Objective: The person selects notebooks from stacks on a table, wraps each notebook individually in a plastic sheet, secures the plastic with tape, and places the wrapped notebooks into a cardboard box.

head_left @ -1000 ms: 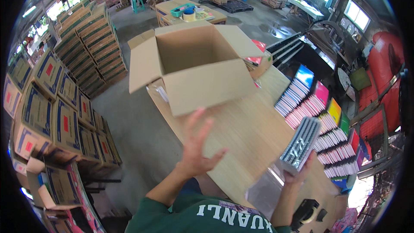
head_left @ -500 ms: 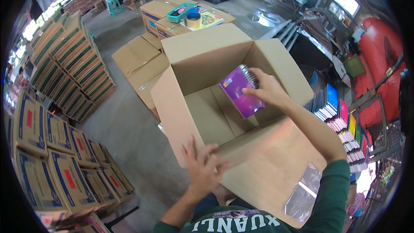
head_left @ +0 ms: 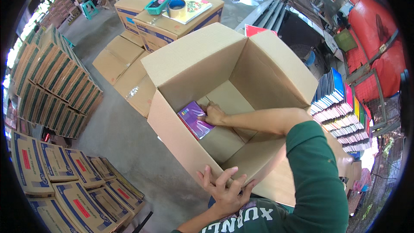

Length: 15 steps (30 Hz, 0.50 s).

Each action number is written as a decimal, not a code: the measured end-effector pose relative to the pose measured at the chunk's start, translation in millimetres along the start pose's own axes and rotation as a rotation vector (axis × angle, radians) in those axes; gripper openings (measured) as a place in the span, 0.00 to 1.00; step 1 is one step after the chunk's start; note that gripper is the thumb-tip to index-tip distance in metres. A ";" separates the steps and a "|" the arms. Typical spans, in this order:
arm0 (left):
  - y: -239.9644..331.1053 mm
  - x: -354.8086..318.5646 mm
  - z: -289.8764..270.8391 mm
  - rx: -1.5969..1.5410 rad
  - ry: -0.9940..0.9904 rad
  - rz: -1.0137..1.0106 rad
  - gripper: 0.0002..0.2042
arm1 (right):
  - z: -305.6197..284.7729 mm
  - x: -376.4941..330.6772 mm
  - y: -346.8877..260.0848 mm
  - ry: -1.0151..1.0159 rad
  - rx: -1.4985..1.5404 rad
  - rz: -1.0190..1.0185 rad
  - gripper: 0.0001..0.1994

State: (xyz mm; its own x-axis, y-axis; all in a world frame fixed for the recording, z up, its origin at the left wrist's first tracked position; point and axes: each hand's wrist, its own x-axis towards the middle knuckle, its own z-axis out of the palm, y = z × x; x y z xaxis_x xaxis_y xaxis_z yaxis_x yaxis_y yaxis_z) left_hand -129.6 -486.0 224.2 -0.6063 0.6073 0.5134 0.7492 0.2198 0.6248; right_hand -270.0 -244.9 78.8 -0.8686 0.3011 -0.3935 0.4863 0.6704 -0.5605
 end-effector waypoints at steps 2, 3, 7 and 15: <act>-0.3 -0.8 3.5 -0.014 0.004 -0.001 0.18 | -6.7 -14.2 1.3 0.000 -0.050 -0.259 0.56; -1.7 -0.6 2.9 -0.017 0.000 0.006 0.18 | -6.4 -17.9 2.2 -0.070 -0.196 -0.314 0.57; 4.1 -1.3 5.5 0.000 0.032 -0.006 0.18 | -10.5 -28.1 -6.0 -0.189 -0.428 -0.429 0.58; 40.5 -4.4 0.6 0.070 -0.009 -0.108 0.19 | -132.0 -66.1 -71.9 -0.121 -0.725 -0.677 0.24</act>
State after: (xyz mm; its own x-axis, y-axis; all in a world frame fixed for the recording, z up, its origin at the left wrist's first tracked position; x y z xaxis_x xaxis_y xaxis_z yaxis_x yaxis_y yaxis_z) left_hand -96.4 -479.3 246.9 -0.6824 0.5840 0.4397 0.6964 0.3366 0.6338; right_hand -260.1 -223.5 241.4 -0.9062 -0.3413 -0.2497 -0.3178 0.9392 -0.1301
